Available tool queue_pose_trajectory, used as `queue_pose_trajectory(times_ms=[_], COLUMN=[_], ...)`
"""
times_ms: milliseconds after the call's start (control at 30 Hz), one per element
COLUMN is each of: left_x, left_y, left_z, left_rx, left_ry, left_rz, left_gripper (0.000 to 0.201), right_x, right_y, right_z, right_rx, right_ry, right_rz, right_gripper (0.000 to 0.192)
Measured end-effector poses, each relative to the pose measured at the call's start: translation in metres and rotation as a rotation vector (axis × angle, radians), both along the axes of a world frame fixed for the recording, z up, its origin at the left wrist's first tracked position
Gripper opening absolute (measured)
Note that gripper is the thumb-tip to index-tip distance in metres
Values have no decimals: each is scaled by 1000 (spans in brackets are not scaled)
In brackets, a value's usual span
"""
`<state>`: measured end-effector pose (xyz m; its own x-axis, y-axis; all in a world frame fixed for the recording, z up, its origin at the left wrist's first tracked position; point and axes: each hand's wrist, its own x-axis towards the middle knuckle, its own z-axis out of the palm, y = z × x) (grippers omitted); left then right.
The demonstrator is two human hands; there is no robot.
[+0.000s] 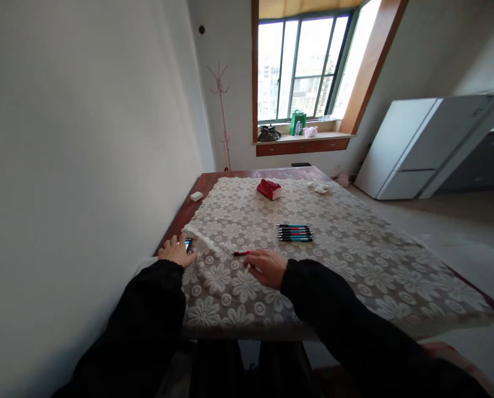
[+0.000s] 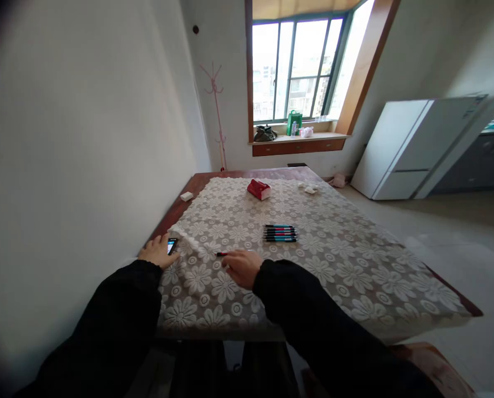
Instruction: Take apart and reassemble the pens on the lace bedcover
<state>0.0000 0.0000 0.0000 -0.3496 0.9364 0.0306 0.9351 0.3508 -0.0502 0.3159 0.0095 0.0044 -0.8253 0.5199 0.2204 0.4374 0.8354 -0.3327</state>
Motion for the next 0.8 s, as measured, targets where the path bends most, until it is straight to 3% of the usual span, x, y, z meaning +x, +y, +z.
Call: queue_pose_trajectory(times_ms=[100, 167, 233, 300, 400, 467, 533, 567, 667, 800], left_x=[39, 67, 91, 108, 125, 134, 140, 143, 143, 138], left_y=[8, 21, 40, 62, 88, 94, 92, 88, 78, 74], left_z=[8, 10, 9, 5, -8, -21, -33, -38, -47, -48], left_rx=[61, 102, 176, 326, 675, 708, 591, 533, 412, 461], left_ry=[-116, -284, -504, -842, -1298, -1431, -1442, -1410, -1269, -1124], left_rz=[-294, -417, -452, -409, -244, -244, -381, -465, -662, -660], left_gripper=[52, 40, 27, 25, 32, 32, 32, 30, 26, 17], right_x=[-8, -12, -13, -11, -5, -1, 1, 2, 2, 3], right_y=[52, 69, 77, 83, 96, 103, 108, 108, 105, 99], right_z=[-16, -29, -40, -47, -54, -57, -58, -58, -56, -52], right_rx=[110, 110, 98, 42, -267, -597, -860, -919, -976, -991], right_ry=[-123, -167, -111, 100, 618, 929, 1122, 1187, 1274, 1193], right_rz=[-154, -159, -145, -204, -367, -374, -301, -280, -263, -255], right_gripper=[28, 20, 15, 15, 21, 30, 37, 37, 35, 32])
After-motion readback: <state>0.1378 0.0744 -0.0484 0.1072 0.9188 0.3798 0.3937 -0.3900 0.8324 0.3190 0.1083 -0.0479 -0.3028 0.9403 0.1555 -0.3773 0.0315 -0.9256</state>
